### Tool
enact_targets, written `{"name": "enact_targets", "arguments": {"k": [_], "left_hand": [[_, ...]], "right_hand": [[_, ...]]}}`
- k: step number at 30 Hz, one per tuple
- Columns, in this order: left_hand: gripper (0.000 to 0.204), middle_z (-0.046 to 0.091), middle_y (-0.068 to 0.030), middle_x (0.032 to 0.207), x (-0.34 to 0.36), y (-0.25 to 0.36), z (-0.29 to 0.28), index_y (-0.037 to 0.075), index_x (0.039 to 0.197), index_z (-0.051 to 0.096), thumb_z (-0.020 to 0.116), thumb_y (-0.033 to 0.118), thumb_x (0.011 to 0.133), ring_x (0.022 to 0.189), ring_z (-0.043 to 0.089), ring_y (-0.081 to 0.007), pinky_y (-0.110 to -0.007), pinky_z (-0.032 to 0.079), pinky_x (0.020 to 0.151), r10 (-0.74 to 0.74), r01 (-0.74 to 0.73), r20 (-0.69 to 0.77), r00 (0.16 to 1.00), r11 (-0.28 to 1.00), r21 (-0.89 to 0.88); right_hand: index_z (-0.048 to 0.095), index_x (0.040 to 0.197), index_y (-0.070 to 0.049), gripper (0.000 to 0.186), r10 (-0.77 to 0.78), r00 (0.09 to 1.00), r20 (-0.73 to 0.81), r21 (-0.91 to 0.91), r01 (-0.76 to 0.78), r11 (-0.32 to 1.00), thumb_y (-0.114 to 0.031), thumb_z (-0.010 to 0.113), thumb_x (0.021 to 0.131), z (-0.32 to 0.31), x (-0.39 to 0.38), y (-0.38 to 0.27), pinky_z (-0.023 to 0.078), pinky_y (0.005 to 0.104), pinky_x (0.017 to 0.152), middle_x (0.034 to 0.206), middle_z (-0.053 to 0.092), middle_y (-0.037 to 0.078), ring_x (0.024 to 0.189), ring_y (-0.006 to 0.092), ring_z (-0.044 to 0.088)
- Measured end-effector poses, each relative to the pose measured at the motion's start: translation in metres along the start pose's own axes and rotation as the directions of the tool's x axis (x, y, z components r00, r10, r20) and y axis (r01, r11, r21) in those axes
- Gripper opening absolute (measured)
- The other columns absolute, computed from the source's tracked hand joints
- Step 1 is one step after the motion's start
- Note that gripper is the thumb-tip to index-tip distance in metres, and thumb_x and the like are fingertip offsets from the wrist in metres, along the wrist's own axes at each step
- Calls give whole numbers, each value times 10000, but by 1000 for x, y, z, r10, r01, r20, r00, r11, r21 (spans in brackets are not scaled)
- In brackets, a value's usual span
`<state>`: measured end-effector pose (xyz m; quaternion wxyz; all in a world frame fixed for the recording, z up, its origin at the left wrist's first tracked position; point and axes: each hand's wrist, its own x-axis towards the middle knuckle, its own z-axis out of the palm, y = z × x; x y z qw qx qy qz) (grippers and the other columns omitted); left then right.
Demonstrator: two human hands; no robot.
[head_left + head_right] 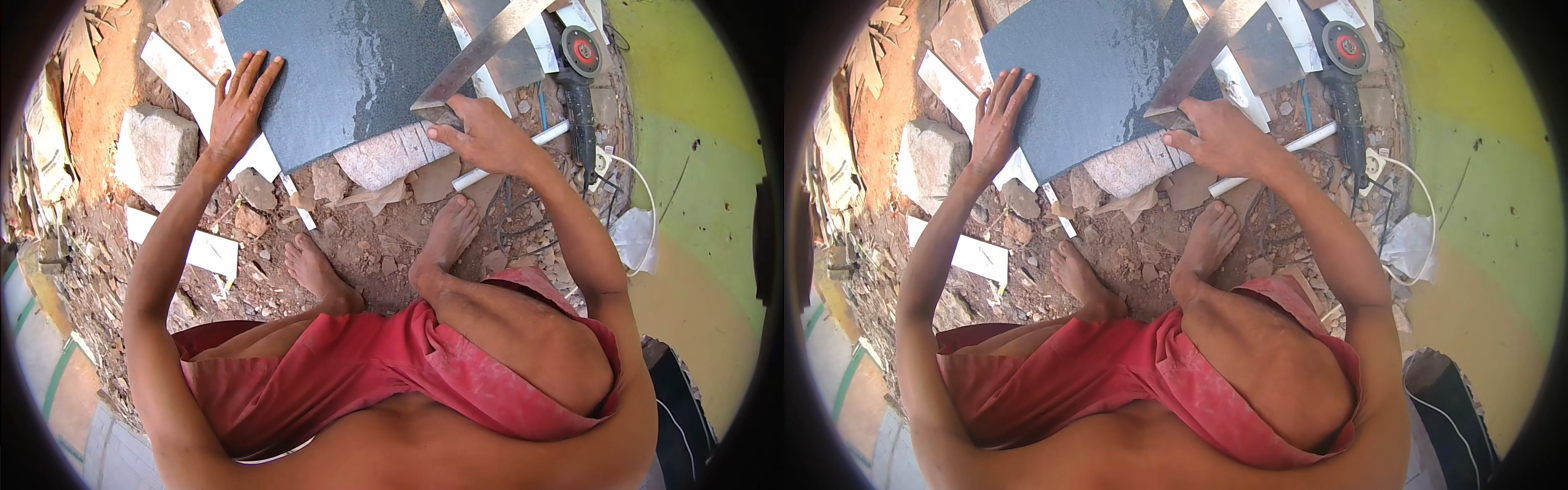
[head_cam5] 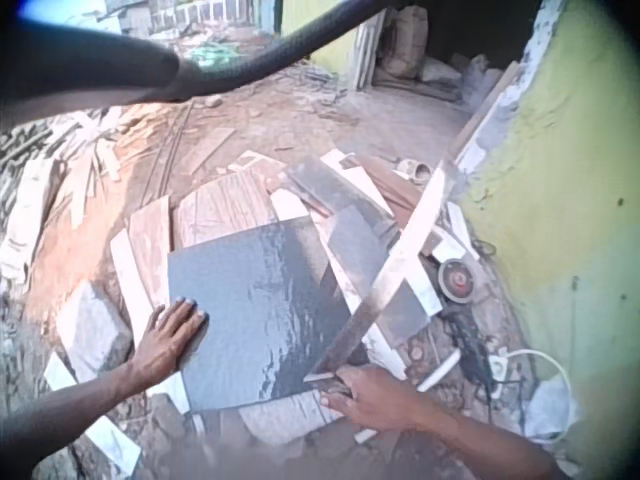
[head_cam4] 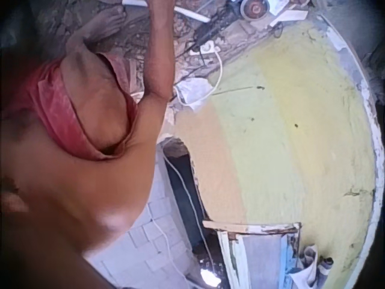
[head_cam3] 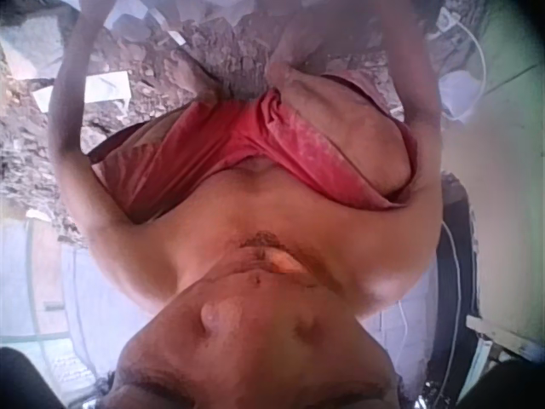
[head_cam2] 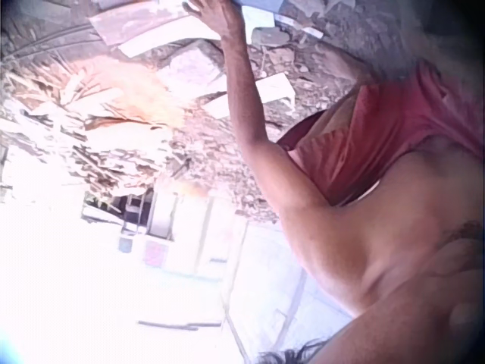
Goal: The person measures and marks a dark tile using a metal ruler and a small cylindrical object, then uses an angle grinder to cut the tile along the marked line.
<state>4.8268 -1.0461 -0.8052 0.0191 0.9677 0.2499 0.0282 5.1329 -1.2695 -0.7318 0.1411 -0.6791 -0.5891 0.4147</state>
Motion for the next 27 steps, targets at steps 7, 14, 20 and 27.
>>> {"name": "enact_targets", "arguments": {"k": [7, 14, 20, 27], "left_hand": [[617, 473, -189, 1407, -25, 74, -80, 124, 1394, 481, 544, -83, 817, 1352, 410, -339, -458, 375, 1074, 6, -2, 5, 1000, 825, -565], [185, 664, -29, 973, -56, 120, -78, 23, 1128, 634, 597, 111, 970, 883, 576, -87, -282, 475, 807, -8, 538, 546, 838, -154, -829], [130, 686, -72, 908, -56, 94, -80, 66, 974, 600, 545, 181, 1001, 915, 661, -178, -373, 503, 868, -98, 446, 495, 863, -312, -839], [193, 632, -59, 833, -40, -14, -76, 76, 915, 543, 528, 247, 1004, 761, 649, -161, -318, 542, 756, -242, 347, 448, 861, -366, -864]], "right_hand": [[574, 966, 106, 457, -92, 991, 100, 83, 84, 993, -349, 585, 930, 58, -10, -50, 501, 523, 768, 802, 630, 328, 838, 480, 636], [592, 977, 85, 459, -154, 977, 150, 56, 147, 988, -371, 597, 922, 77, -7, -86, 525, 508, 673, 737, 644, 279, 739, 442, 660], [610, 998, 2, 336, -126, 990, -56, 293, 137, 946, -328, 600, 936, 78, -18, -70, 500, 466, 630, 692, 634, 217, 690, 404, 651], [667, 973, -76, 154, 15, 1000, 13, -294, -11, 956, -181, 597, 885, 137, -71, 36, 524, 452, 652, 830, 684, 135, 720, 346, 672]]}}
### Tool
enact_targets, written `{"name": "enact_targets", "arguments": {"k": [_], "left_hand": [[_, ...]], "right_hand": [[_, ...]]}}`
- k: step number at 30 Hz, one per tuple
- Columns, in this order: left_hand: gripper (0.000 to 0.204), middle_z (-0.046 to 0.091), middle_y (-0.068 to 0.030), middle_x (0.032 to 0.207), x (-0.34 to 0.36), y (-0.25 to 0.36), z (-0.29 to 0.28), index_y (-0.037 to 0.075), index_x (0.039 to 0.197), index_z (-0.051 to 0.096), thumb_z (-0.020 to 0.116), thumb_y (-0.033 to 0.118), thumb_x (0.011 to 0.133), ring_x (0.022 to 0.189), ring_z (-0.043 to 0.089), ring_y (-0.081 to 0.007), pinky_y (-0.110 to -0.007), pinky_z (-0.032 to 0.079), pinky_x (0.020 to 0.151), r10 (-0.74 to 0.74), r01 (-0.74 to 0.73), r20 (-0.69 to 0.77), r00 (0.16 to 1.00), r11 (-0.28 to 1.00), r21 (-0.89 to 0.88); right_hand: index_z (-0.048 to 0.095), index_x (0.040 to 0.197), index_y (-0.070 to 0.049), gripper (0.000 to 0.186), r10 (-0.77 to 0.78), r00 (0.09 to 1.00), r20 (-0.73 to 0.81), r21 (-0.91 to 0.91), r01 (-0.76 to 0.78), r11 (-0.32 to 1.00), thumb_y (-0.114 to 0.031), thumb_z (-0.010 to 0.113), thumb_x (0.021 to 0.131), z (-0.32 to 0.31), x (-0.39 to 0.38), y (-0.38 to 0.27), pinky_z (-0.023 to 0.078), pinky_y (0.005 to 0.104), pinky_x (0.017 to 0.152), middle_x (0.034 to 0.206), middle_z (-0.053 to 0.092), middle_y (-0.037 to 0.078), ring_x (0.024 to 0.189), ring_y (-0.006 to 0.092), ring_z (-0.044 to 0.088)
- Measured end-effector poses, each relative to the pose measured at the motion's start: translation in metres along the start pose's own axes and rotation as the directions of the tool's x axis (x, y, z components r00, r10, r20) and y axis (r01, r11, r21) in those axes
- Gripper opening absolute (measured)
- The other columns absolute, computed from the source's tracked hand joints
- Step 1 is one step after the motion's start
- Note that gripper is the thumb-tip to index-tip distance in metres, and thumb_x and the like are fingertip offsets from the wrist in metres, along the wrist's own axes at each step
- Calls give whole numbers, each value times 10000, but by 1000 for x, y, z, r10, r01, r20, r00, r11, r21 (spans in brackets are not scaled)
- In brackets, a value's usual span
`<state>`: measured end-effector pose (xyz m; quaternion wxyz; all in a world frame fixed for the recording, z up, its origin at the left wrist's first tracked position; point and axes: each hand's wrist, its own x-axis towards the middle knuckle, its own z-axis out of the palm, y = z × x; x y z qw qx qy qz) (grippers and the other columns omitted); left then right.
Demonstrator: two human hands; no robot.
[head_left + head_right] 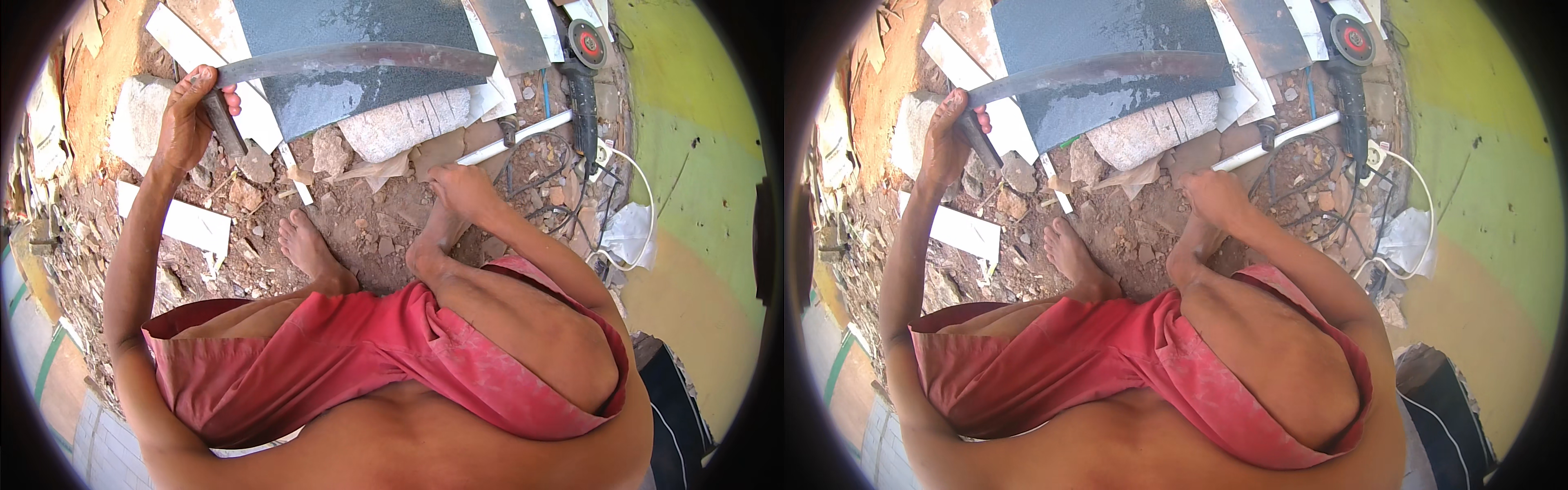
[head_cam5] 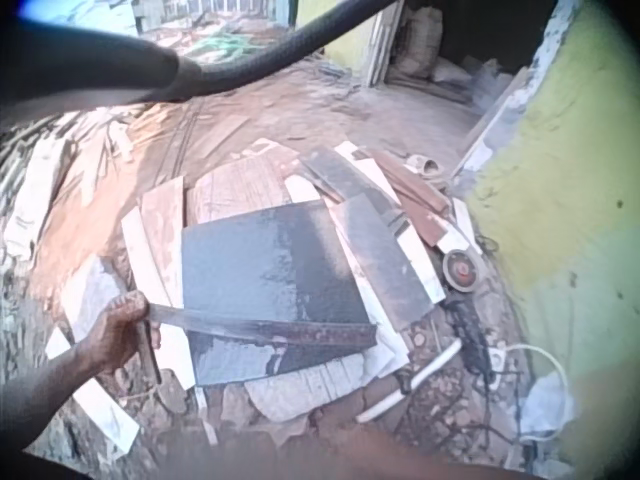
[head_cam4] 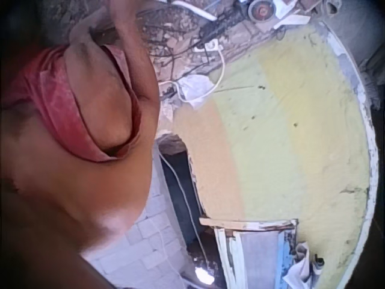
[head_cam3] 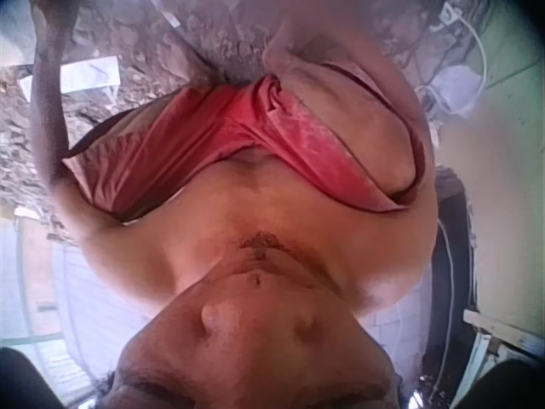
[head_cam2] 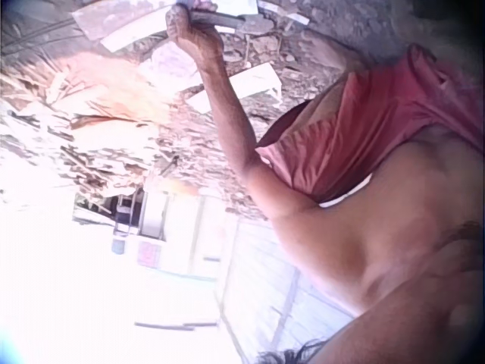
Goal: The person measures and marks a dark tile using a metal ruler and a small cylindrical object, then uses an angle grinder to cut the tile along the marked line.
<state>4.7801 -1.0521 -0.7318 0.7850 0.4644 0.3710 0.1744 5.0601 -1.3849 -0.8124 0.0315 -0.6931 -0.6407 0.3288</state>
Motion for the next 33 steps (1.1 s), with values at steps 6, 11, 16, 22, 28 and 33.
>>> {"name": "enact_targets", "arguments": {"k": [6, 11, 16, 22, 28, 33], "left_hand": [[284, 543, -25, 734, 15, -8, -43, 73, 1001, 533, 431, 337, 1019, 525, 469, -111, -264, 414, 518, -130, 95, -295, 946, 987, -131], [400, 430, 55, 591, 34, -14, -29, 81, 1096, 564, 387, 431, 1023, 399, 361, -60, -232, 330, 389, -342, 381, -335, 878, 923, 56], [330, 523, 24, 589, 43, -22, -27, 68, 1122, 595, 456, 334, 984, 334, 376, -55, -211, 316, 316, -434, 473, -202, 878, 851, 226], [264, 611, -36, 632, 39, -28, -12, 49, 1048, 628, 503, 263, 955, 309, 451, -82, -230, 360, 277, -543, 567, -168, 823, 769, 296], [260, 662, -69, 666, 42, -35, -9, 39, 954, 586, 520, 290, 967, 300, 472, -90, -223, 372, 263, -578, 600, -166, 799, 745, 290], [281, 656, -65, 655, 37, -33, -5, 41, 896, 582, 524, 306, 969, 302, 468, -88, -223, 370, 264, -539, 556, -144, 830, 780, 287]], "right_hand": [[650, 901, -98, 130, -20, 978, -206, -96, 0, 995, -142, 556, 823, 24, -19, 2, 509, 437, 651, 807, 680, 136, 720, 323, 688], [653, 933, -117, 130, 142, 978, -153, -145, -164, 976, -170, 592, 830, 23, -22, 3, 482, 445, 673, 839, 686, 107, 727, 297, 678], [662, 977, -137, 160, 162, 965, -208, -139, -193, 971, -174, 606, 831, 21, -25, 3, 474, 460, 706, 869, 694, 99, 739, 291, 673], [659, 956, -151, 170, 37, 968, -247, -173, -82, 982, -137, 566, 814, 20, -27, 12, 493, 397, 659, 843, 694, 75, 683, 260, 680], [656, 927, -148, 164, -10, 982, -188, -272, -43, 961, -133, 540, 813, 21, -28, 18, 508, 371, 659, 810, 692, 68, 672, 238, 694], [662, 793, -140, 93, -68, 960, -271, -331, -27, 943, -165, 575, 815, 19, -29, 33, 494, 385, 608, 767, 679, 61, 607, 251, 663]]}}
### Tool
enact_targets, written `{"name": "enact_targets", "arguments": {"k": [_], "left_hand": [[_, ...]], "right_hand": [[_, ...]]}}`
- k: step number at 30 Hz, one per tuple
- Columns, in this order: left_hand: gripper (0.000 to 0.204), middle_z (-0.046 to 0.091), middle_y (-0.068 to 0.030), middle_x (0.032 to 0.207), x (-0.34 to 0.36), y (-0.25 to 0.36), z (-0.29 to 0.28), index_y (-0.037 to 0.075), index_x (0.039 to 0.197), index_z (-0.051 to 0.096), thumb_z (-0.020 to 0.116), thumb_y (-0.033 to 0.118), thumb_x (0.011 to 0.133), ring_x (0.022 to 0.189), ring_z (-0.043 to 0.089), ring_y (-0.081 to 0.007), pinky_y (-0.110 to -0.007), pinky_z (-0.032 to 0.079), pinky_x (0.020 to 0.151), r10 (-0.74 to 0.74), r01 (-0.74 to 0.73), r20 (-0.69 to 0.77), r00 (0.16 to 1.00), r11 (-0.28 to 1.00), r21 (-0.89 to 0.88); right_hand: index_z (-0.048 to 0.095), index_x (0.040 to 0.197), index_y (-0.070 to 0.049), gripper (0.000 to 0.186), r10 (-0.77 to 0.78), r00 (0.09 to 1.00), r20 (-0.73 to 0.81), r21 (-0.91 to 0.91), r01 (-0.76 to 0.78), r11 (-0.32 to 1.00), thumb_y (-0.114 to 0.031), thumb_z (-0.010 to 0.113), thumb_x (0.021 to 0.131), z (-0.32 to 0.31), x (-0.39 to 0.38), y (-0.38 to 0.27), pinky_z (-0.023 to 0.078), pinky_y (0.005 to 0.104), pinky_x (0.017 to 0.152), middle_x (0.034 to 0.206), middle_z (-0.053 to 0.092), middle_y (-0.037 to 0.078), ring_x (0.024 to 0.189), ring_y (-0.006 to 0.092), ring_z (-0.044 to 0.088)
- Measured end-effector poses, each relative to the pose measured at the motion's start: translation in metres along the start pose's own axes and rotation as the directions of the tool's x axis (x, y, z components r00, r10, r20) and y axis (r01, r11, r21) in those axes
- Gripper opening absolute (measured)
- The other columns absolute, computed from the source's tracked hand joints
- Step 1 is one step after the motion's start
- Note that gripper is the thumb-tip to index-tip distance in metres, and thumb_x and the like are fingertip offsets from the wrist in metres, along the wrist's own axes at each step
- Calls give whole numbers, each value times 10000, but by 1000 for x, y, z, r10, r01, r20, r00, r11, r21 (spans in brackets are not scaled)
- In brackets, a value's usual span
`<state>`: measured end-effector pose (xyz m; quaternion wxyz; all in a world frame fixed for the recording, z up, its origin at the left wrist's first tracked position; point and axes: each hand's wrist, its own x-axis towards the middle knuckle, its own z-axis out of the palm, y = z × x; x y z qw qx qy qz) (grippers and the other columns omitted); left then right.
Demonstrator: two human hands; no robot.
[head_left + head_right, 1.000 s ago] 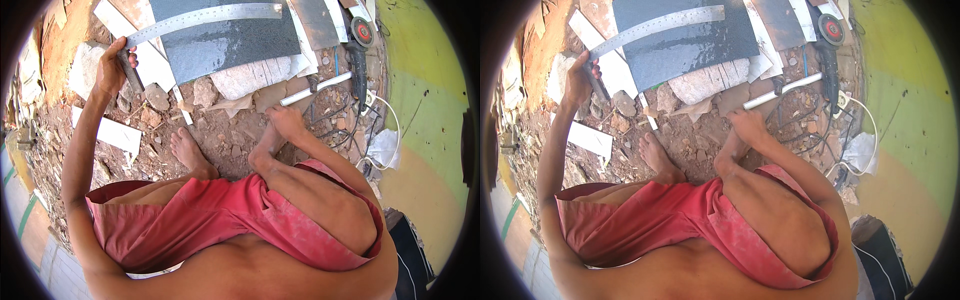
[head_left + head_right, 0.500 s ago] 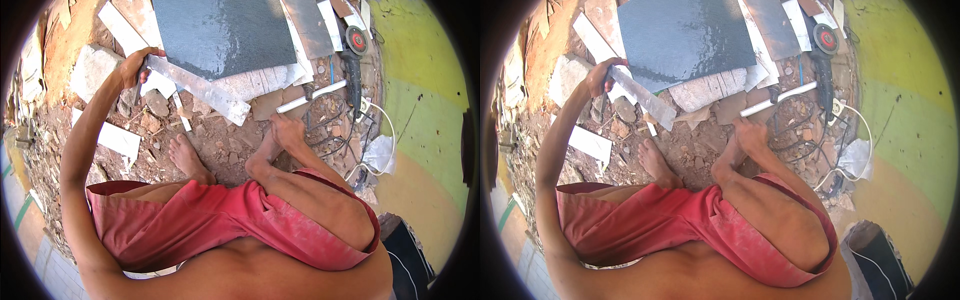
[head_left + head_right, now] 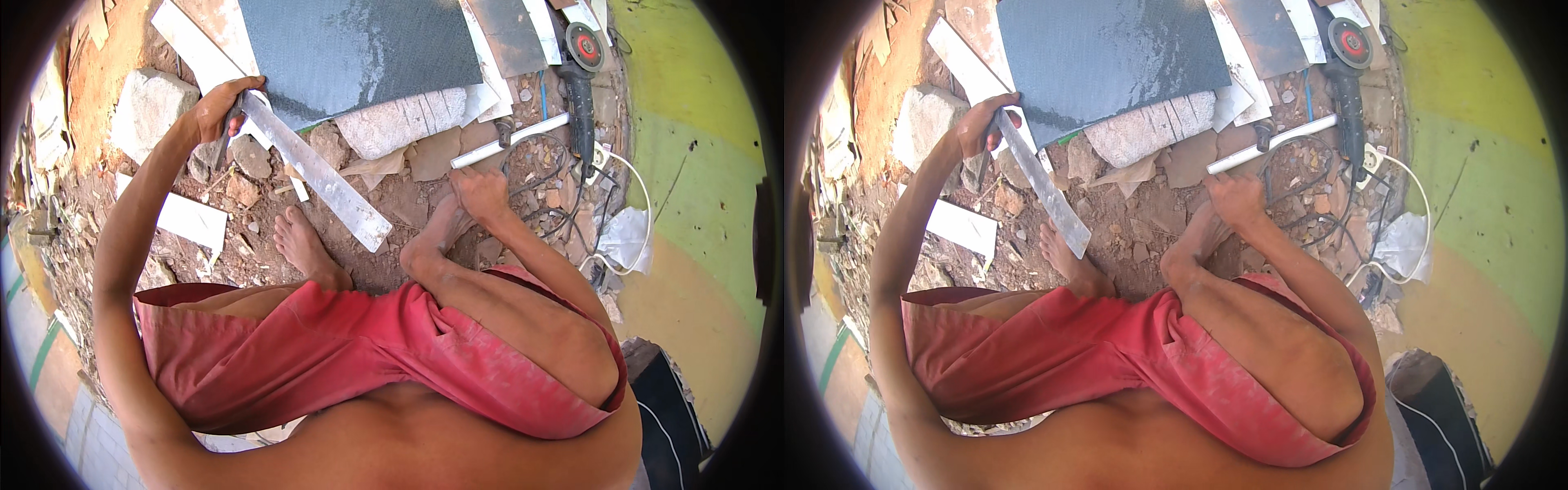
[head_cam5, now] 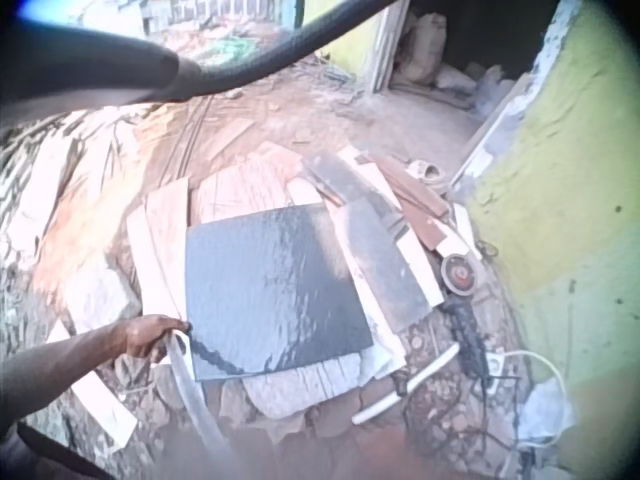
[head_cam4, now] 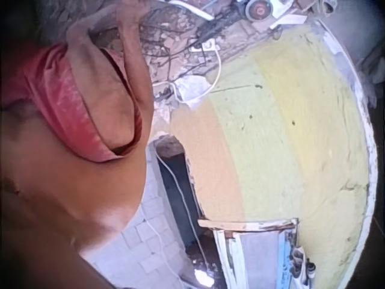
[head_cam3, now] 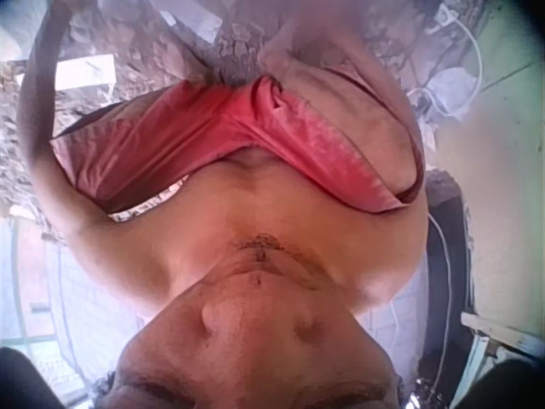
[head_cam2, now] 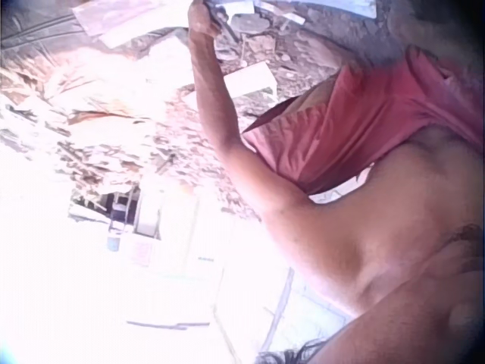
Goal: The person measures and marks a dark tile using a metal ruler and a small cylindrical object, then uses an angle grinder to cut the tile along the marked line.
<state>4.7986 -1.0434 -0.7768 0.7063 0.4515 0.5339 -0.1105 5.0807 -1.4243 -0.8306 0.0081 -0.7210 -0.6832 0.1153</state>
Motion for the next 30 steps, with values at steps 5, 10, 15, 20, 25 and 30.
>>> {"name": "enact_targets", "arguments": {"k": [5, 10, 15, 20, 25, 30], "left_hand": [[323, 664, -77, 687, 3, 1, -4, 0, 925, 563, 513, 315, 981, 305, 463, -89, -221, 367, 270, 12, -11, -12, 1000, 997, 77], [299, 681, -98, 738, 1, 2, 4, 13, 1046, 535, 511, 303, 978, 313, 484, -93, -220, 380, 273, -27, 27, -3, 1000, 999, 39], [316, 695, -129, 796, -5, 4, -8, -2, 1101, 538, 505, 280, 964, 327, 500, -99, -213, 411, 285, 7, -7, 2, 1000, 1000, -13], [297, 695, -122, 809, 7, 6, -13, 10, 1059, 556, 509, 288, 967, 341, 505, -87, -206, 417, 295, 64, -65, 14, 998, 997, 38], [262, 693, -104, 786, 8, 7, -10, 20, 1017, 571, 496, 269, 982, 342, 481, -74, -205, 404, 299, 102, -102, -14, 995, 994, 39], [261, 688, -89, 766, 2, 6, -9, 20, 985, 589, 497, 264, 988, 350, 474, -67, -203, 397, 305, 109, -107, -30, 994, 992, 62]], "right_hand": [[665, 833, -124, 101, -114, 988, 108, -8, 115, 993, -145, 580, 781, -1, 7, 0, 500, 386, 644, 780, 683, 65, 682, 240, 687], [616, 888, -76, 121, -176, 977, 123, 196, 150, 969, -123, 565, 789, -23, 16, 2, 502, 402, 675, 785, 664, 112, 724, 286, 675], [529, 976, -29, 120, 171, 967, -187, 540, -44, 840, -104, 493, 889, -72, 57, 14, 497, 390, 654, 739, 602, 130, 663, 265, 614], [540, 963, -20, 181, 549, 834, 57, 908, -272, 320, -184, 465, 966, -86, 130, 73, 435, 244, 572, 733, 500, -2, 627, 79, 477], [629, 1148, 47, 404, 583, 812, -30, 735, -378, 564, -300, 533, 965, -67, 198, 95, 483, 332, 880, 1034, 674, 168, 982, 245, 637], [547, 1297, 85, 573, 512, 837, 194, 765, -456, 455, -377, 561, 958, -79, 208, 80, 401, 338, 1008, 1234, 618, 227, 1166, 280, 573]]}}
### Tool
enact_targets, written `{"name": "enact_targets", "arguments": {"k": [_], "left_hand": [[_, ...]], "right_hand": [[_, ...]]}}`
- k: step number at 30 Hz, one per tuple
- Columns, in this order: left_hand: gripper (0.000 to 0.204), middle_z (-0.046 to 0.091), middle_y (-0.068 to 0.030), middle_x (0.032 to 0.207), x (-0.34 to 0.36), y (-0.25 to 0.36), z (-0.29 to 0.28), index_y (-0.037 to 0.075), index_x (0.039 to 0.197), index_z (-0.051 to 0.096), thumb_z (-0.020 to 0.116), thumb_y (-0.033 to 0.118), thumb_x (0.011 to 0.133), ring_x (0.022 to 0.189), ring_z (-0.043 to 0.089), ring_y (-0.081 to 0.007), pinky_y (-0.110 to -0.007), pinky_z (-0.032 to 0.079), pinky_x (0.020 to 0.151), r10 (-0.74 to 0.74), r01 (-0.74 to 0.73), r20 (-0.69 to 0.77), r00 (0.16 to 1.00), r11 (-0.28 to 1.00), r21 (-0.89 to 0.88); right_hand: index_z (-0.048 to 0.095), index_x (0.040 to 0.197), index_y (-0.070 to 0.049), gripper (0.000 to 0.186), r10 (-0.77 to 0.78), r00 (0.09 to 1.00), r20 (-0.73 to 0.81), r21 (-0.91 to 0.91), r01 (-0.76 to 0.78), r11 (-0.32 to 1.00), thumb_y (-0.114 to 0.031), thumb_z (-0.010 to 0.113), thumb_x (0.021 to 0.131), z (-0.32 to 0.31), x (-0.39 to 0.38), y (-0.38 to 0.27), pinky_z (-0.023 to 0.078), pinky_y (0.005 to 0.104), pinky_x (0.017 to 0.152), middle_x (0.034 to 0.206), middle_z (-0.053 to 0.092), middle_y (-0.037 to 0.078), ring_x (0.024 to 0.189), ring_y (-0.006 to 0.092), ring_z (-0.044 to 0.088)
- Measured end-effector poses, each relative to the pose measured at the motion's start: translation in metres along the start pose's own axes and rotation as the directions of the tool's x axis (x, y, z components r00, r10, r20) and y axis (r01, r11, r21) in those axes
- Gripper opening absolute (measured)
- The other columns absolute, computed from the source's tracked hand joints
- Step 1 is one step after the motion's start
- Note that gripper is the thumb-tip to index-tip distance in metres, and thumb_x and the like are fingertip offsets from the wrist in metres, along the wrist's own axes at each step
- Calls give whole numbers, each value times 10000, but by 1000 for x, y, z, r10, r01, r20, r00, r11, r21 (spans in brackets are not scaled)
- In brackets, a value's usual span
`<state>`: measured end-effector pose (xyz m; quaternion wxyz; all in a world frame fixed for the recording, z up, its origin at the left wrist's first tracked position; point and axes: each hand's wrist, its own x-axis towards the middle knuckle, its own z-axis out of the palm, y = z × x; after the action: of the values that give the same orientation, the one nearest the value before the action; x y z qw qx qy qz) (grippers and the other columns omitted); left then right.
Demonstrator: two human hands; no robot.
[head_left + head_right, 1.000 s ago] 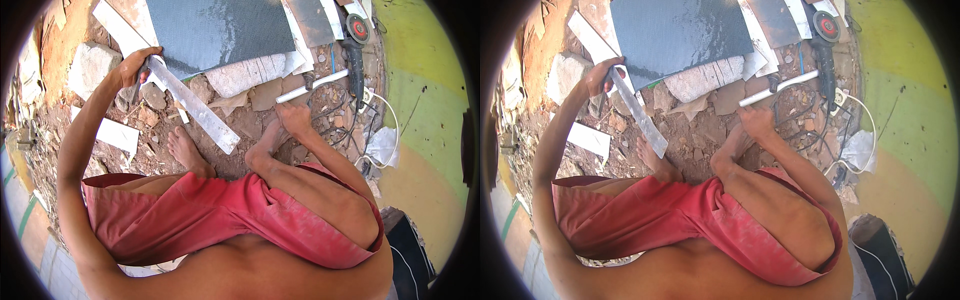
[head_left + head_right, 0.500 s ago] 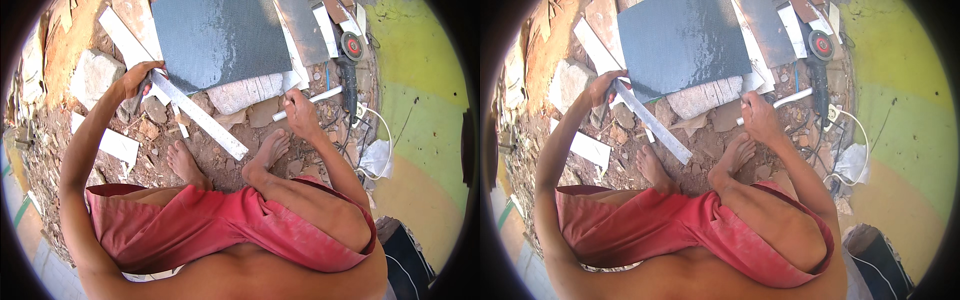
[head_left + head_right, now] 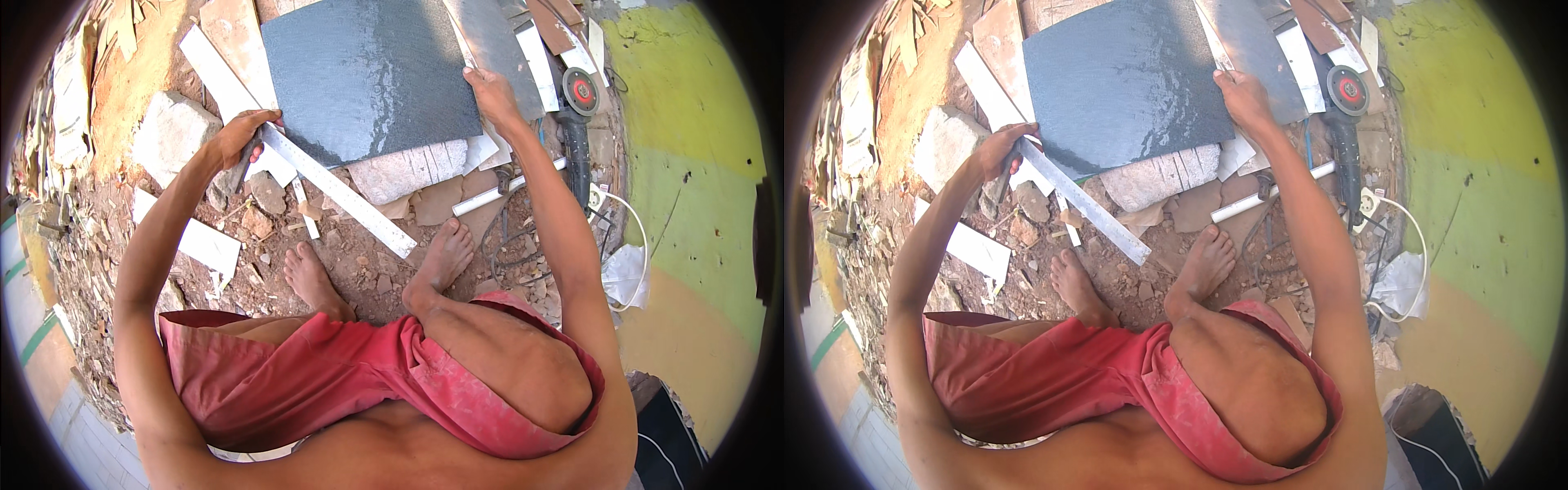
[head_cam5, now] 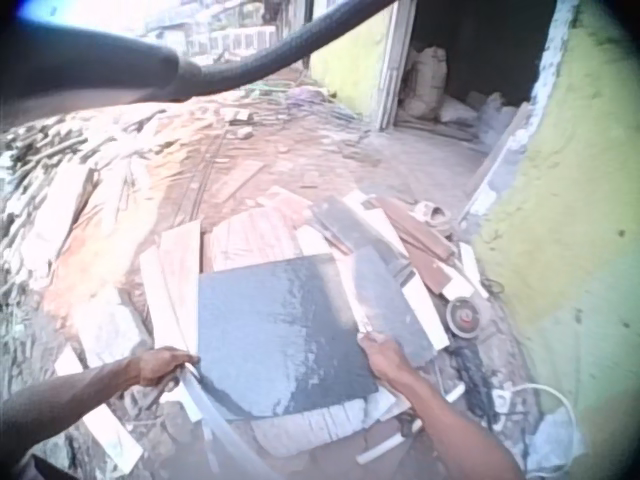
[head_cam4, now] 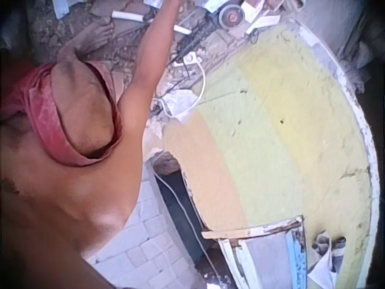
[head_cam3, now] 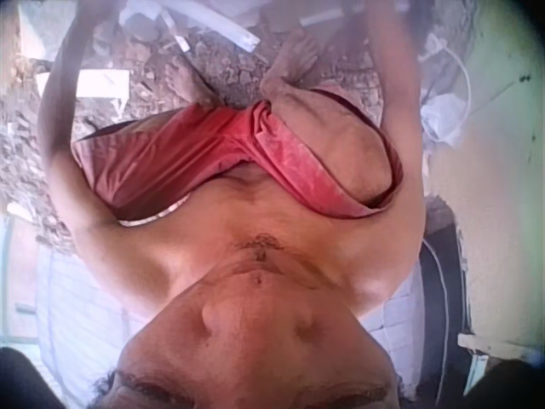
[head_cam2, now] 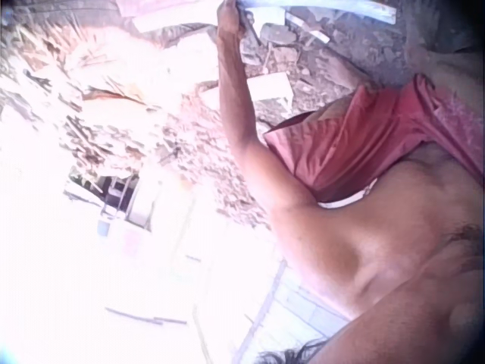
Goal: The person measures and marks a dark tile using a metal ruler and a small cylindrical object, then uses an angle grinder to cut the tile along the marked line.
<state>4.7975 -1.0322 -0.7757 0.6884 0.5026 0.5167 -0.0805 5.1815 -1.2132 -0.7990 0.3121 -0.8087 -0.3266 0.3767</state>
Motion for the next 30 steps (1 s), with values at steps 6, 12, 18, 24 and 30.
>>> {"name": "enact_targets", "arguments": {"k": [6, 12, 18, 24, 30], "left_hand": [[248, 691, -135, 805, -16, -6, 34, -3, 964, 586, 514, 234, 964, 361, 493, -75, -173, 416, 315, -17, 15, 87, 996, 1000, 26], [274, 703, -148, 791, -32, -23, 60, -8, 912, 605, 515, 247, 962, 359, 502, -66, -199, 418, 319, -107, 114, 213, 971, 993, -20], [402, 692, -123, 868, -32, -19, 53, -6, 1065, 614, 448, 358, 1020, 372, 467, -58, -179, 418, 344, -122, 127, 172, 978, 992, -19], [387, 668, -39, 911, -49, -18, 6, 31, 1131, 607, 526, 385, 997, 423, 497, -26, -169, 466, 393, -16, 33, 76, 997, 973, -229], [223, 654, 1, 836, -53, -35, -38, 119, 1004, 621, 628, 336, 953, 481, 518, -17, -184, 464, 448, 80, -119, -107, 991, 894, -432]], "right_hand": [[642, 1160, 62, 541, -23, 999, -27, -54, 21, 998, -425, 548, 945, -17, -14, 30, 453, 395, 893, 1039, 673, 235, 1001, 317, 635], [647, 1136, 79, 470, 19, 1000, 16, 85, -21, 996, -349, 556, 963, -26, -50, 47, 455, 346, 837, 934, 685, 132, 881, 199, 610], [649, 1109, 92, 437, 41, 999, 21, 174, -44, 984, -313, 552, 976, -30, -52, 55, 452, 320, 826, 945, 683, 109, 878, 175, 595], [650, 1053, 94, 451, 13, 1000, -6, 68, -13, 998, -339, 552, 975, -33, -50, 68, 444, 322, 820, 911, 668, 89, 862, 165, 569], [654, 1073, 49, 411, 47, 999, 10, 64, -48, 997, -340, 554, 987, -29, -62, 71, 431, 272, 780, 918, 642, 34, 834, 115, 539]]}}
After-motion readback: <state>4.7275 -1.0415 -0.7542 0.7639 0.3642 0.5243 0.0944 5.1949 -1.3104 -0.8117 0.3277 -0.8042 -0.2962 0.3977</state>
